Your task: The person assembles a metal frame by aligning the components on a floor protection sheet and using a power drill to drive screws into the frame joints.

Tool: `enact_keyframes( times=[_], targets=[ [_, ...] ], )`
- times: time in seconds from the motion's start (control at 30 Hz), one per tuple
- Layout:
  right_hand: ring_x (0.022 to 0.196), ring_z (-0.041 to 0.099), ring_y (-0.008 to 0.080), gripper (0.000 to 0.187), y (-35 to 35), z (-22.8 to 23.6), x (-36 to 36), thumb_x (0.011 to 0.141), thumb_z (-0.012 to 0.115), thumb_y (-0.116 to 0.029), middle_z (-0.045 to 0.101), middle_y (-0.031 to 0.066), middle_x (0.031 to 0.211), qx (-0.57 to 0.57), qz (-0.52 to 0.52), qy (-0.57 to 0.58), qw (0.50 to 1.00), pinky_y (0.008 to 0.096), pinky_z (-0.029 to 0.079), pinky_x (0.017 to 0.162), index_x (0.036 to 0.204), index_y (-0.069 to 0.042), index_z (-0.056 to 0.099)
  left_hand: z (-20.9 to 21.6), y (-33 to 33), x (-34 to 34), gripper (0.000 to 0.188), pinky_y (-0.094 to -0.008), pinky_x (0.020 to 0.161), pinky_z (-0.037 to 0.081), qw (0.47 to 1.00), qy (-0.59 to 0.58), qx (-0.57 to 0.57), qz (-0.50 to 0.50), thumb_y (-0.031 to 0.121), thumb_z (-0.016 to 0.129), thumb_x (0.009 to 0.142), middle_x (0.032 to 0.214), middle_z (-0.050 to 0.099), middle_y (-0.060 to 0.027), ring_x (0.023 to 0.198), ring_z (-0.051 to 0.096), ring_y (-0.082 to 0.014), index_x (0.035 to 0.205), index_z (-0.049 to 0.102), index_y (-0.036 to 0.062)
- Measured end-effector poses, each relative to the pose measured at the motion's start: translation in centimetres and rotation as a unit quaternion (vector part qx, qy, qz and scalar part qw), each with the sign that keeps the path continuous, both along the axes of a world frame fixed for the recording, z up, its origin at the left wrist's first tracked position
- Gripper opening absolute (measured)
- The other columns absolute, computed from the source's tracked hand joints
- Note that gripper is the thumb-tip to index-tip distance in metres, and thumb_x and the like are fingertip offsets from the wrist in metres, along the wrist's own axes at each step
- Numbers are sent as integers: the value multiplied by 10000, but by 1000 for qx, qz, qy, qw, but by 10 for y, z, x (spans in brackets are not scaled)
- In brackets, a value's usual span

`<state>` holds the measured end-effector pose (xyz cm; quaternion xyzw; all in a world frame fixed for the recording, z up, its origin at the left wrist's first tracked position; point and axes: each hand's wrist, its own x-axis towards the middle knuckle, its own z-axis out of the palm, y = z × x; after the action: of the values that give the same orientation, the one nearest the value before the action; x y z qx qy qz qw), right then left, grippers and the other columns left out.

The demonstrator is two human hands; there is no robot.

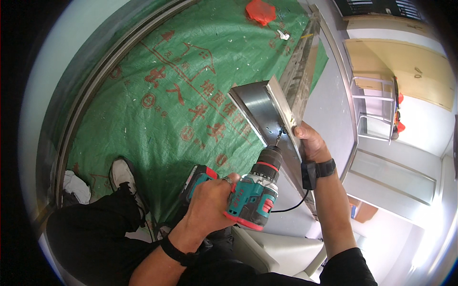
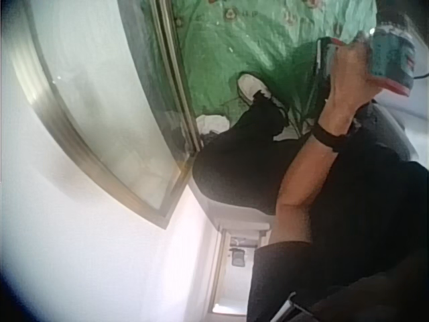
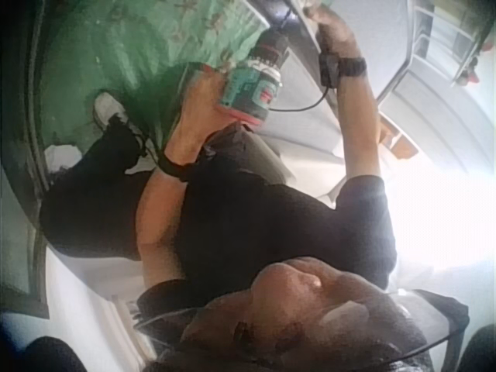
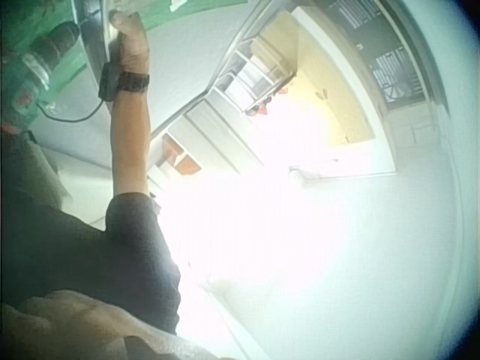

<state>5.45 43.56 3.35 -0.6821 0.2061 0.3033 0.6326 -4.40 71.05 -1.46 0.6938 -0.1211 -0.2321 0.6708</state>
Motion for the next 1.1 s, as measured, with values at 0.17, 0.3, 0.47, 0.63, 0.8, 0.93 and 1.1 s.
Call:
enact_keyframes(
  times=[0.17, 0.3, 0.47, 0.63, 0.8, 0.93, 1.1],
  targets=[
    [1154, 505, 226, 917, 8, 3, 0, 620, 797, -474, 556, 115, 1250, 0, -5, 5, 1000, 292, 349, 1010, 1292, 66, 486, -12, -5, -4, 261, -371, 635, 513, 996, -2, -92, 10, 174, 765, 677, 728, 639, -175, 673, 636, -350, 859, 647, 30],
    [1159, 502, 230, 914, 7, 4, 0, 624, 794, -466, 555, 116, 1251, 3, -1, 9, 1000, 291, 346, 1017, 1298, 67, 480, -7, -7, -2, 219, -371, 714, 525, 991, 49, -126, 16, 165, 772, 667, 737, 642, -194, 704, 641, -364, 821, 672, 46],
    [1170, 498, 231, 915, 3, 2, 1, 626, 799, -452, 550, 116, 1265, 13, 5, 13, 1000, 284, 335, 1030, 1302, 71, 474, -14, -9, -2, 221, -373, 721, 525, 993, 28, -112, -15, 157, 774, 659, 729, 652, -176, 701, 644, -362, 827, 674, 52],
    [1195, 466, 224, 947, 2, 4, 2, 622, 790, -502, 537, 94, 1278, -15, 21, -7, 1000, 298, 308, 1036, 1316, 57, 469, -9, -16, -6, 219, -388, 846, 513, 978, 118, -175, 3, 161, 768, 657, 746, 668, -157, 705, 645, -365, 829, 673, 65],
    [1202, 460, 224, 950, 15, 12, 4, 625, 793, -501, 536, 90, 1279, 3, 21, 3, 1000, 301, 305, 1040, 1320, 59, 466, -6, -16, -5, 199, -416, 1022, 424, 975, 126, -182, 10, 170, 751, 675, 765, 671, -158, 714, 651, -349, 831, 675, 71],
    [1197, 464, 224, 958, 12, 10, 4, 624, 795, -500, 533, 91, 1281, -1, 20, 9, 1000, 298, 310, 1036, 1325, 59, 458, -12, -16, -6, 202, -401, 954, 468, 987, 60, -147, -7, 174, 749, 686, 771, 672, -156, 720, 653, -340, 845, 679, 72],
    [1190, 467, 222, 954, 8, 6, 3, 623, 795, -500, 533, 89, 1279, 7, 19, 8, 1000, 293, 313, 1030, 1323, 56, 461, -7, -14, -3, 222, -373, 749, 528, 993, 64, -96, -11, 168, 757, 688, 787, 679, -150, 744, 664, -318, 859, 674, 53]
  ],
)
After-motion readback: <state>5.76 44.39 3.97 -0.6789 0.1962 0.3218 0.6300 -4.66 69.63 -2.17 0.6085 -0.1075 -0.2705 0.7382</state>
